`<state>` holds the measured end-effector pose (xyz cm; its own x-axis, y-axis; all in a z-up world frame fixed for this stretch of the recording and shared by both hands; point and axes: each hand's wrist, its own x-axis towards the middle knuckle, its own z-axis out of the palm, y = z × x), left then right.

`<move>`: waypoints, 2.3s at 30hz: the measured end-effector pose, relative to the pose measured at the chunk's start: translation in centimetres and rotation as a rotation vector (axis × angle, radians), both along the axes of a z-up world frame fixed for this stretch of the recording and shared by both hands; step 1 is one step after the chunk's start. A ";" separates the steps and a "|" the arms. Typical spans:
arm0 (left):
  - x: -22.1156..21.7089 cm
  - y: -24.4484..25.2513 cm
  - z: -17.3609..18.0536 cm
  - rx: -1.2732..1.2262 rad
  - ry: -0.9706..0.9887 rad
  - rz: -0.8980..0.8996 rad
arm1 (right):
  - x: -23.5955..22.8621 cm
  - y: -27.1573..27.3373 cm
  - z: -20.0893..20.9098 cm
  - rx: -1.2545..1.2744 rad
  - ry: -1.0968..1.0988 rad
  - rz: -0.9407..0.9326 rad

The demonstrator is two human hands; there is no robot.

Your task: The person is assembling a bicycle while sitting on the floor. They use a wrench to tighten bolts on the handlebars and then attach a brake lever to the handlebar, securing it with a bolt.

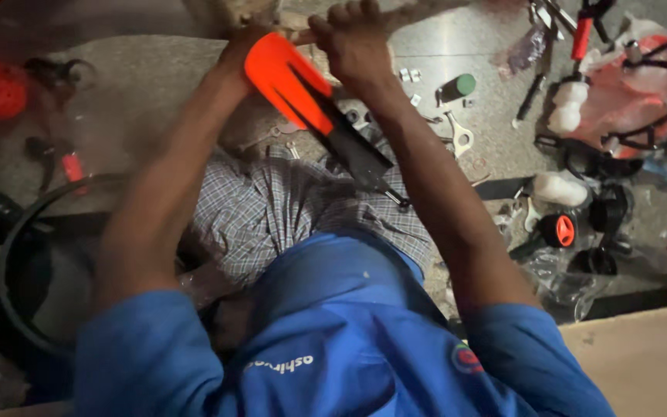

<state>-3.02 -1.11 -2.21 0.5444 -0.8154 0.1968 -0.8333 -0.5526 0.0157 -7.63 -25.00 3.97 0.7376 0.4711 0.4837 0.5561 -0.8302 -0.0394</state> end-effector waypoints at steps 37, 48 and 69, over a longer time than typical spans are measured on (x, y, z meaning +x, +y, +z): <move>-2.5 -4.6 -0.1 -0.349 -0.125 0.538 | 4.7 3.4 -3.8 -0.207 0.186 -0.097; 1.8 -4.5 -5.3 0.027 -0.049 0.435 | 4.7 3.7 -4.7 -0.161 0.138 -0.078; -22.4 6.3 4.4 -1.359 1.408 0.673 | 8.2 4.2 2.6 -0.005 0.745 -0.066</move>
